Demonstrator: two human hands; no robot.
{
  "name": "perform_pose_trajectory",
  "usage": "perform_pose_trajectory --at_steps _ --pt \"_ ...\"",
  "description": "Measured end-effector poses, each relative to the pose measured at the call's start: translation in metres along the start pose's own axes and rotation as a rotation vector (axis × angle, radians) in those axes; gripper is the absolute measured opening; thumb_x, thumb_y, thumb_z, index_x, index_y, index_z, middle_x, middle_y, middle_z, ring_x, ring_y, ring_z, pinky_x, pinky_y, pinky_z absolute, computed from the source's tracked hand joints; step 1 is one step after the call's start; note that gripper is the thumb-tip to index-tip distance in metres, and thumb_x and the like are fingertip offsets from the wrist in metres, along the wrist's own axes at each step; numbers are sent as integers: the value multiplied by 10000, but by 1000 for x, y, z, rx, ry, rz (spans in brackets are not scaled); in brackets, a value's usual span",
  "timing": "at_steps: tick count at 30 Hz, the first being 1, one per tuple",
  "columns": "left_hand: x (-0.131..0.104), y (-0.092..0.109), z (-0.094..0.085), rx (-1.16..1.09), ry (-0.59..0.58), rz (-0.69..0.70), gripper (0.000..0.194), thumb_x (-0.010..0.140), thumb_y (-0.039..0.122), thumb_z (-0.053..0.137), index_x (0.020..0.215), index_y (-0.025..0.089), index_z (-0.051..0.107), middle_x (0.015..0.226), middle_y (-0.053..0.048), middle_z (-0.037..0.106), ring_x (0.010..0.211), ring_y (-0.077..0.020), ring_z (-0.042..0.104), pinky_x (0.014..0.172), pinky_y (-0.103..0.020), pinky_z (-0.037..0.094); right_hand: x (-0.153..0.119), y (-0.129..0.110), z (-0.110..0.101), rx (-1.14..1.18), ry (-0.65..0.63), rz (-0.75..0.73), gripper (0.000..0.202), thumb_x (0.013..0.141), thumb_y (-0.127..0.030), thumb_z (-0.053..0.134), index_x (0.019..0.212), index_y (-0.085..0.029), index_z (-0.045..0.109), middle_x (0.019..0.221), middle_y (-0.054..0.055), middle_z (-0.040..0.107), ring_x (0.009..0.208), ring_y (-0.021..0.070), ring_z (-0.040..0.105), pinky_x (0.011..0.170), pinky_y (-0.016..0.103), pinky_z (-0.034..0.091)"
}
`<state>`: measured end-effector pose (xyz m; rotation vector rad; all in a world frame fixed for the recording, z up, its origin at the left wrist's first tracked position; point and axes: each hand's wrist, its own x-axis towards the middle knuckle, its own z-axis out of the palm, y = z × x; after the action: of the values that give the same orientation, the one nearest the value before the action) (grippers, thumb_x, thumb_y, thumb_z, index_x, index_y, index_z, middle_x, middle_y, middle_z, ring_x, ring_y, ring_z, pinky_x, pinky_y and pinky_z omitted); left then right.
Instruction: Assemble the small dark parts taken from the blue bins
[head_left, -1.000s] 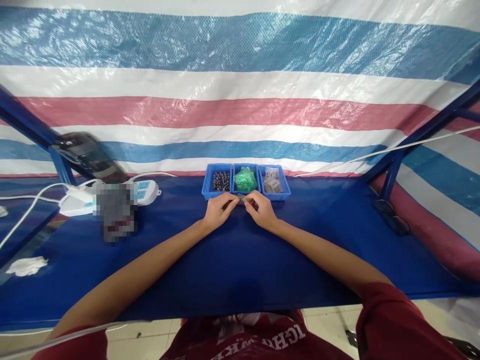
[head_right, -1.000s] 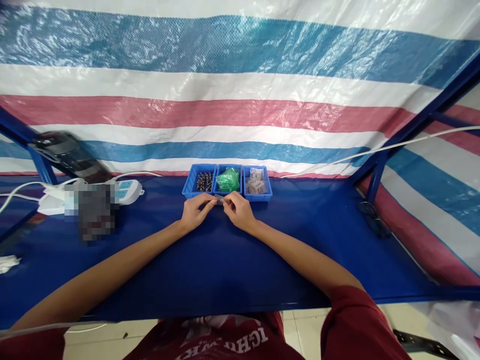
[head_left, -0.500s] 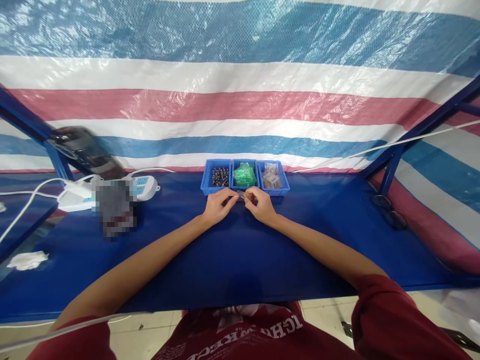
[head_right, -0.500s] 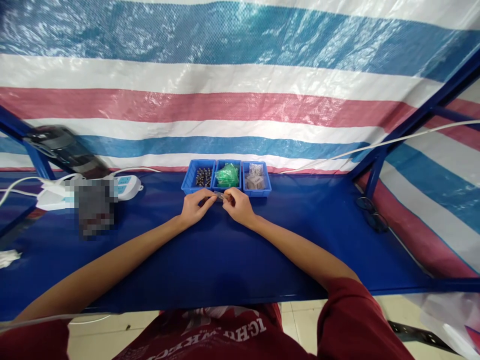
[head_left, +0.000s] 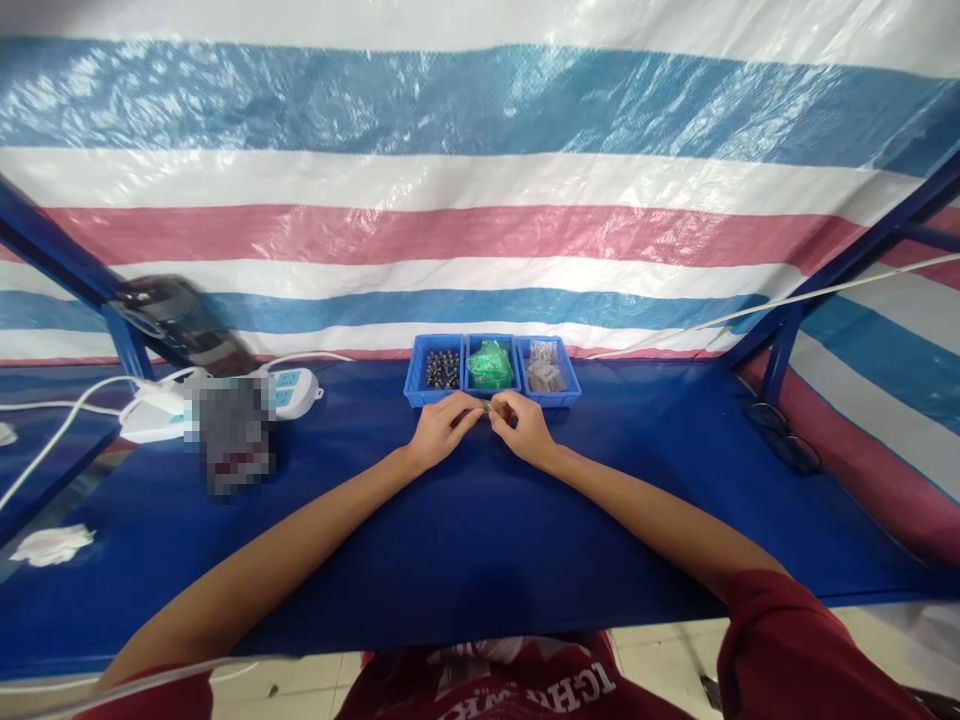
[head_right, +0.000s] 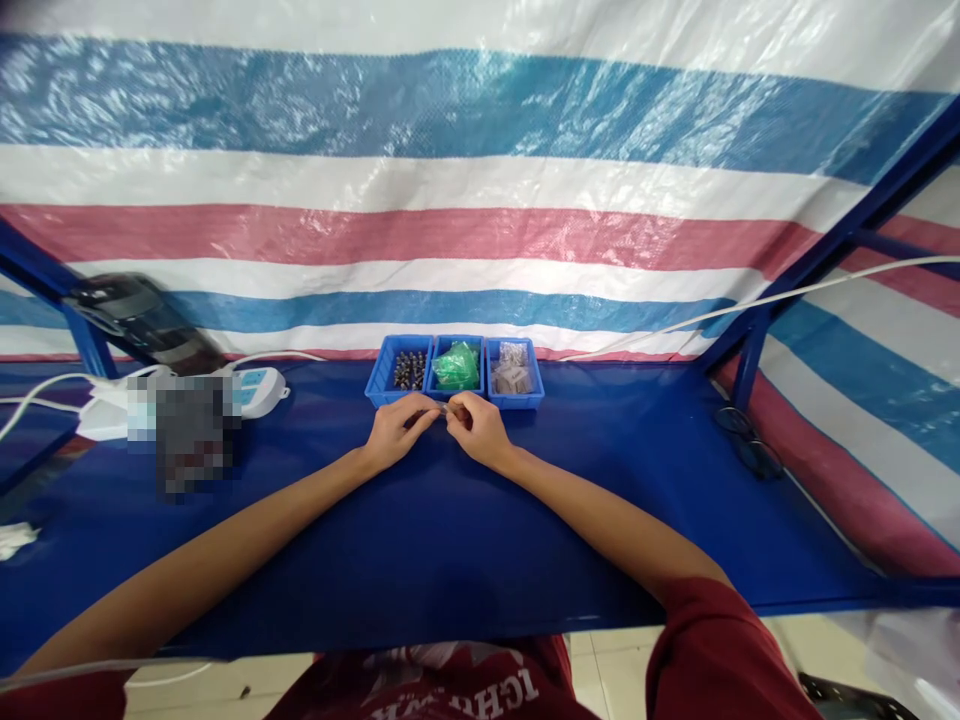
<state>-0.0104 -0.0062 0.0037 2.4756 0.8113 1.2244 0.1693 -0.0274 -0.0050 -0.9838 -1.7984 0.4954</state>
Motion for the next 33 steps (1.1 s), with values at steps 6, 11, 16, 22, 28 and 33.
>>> perform_pose_trajectory --at_steps 6,11,16,22,28,33 --pt "0 0 -2 15 54 0 208 913 291 476 917 163 640 841 -51 682 772 -144 641 709 -261 516 2 -4 0 -11 -22 -23 67 825 -249 503 812 -184 515 680 0 507 566 120 466 552 242 405" --pt "1 0 -2 11 48 -11 194 907 282 493 917 162 645 848 -50 685 775 -143 643 715 -253 514 2 -1 -1 -7 -23 -19 64 827 -245 510 820 -181 517 673 -5 488 564 116 460 545 238 396" --pt "1 -2 2 -8 2 -39 166 892 266 526 956 171 646 890 -44 681 801 -135 638 729 -237 503 0 0 -3 9 -4 7 79 848 -250 498 841 -177 526 697 4 504 590 119 476 567 243 406" --pt "1 -4 3 4 -3 -85 193 892 297 525 971 180 656 915 -47 689 804 -145 643 742 -254 506 -1 -1 -3 23 -4 41 97 868 -266 486 874 -182 533 700 7 511 596 122 483 572 249 417" --pt "1 -3 1 22 4 -58 200 900 298 510 949 172 657 881 -49 691 774 -142 643 712 -249 508 -1 0 -1 11 20 21 110 872 -276 482 885 -184 542 696 5 515 592 124 490 573 252 422" --pt "2 -2 0 27 32 -28 189 903 283 508 948 169 652 853 -48 688 760 -140 641 707 -247 508 0 0 -1 1 2 12 138 875 -302 480 899 -183 547 703 14 534 597 133 502 569 255 425"
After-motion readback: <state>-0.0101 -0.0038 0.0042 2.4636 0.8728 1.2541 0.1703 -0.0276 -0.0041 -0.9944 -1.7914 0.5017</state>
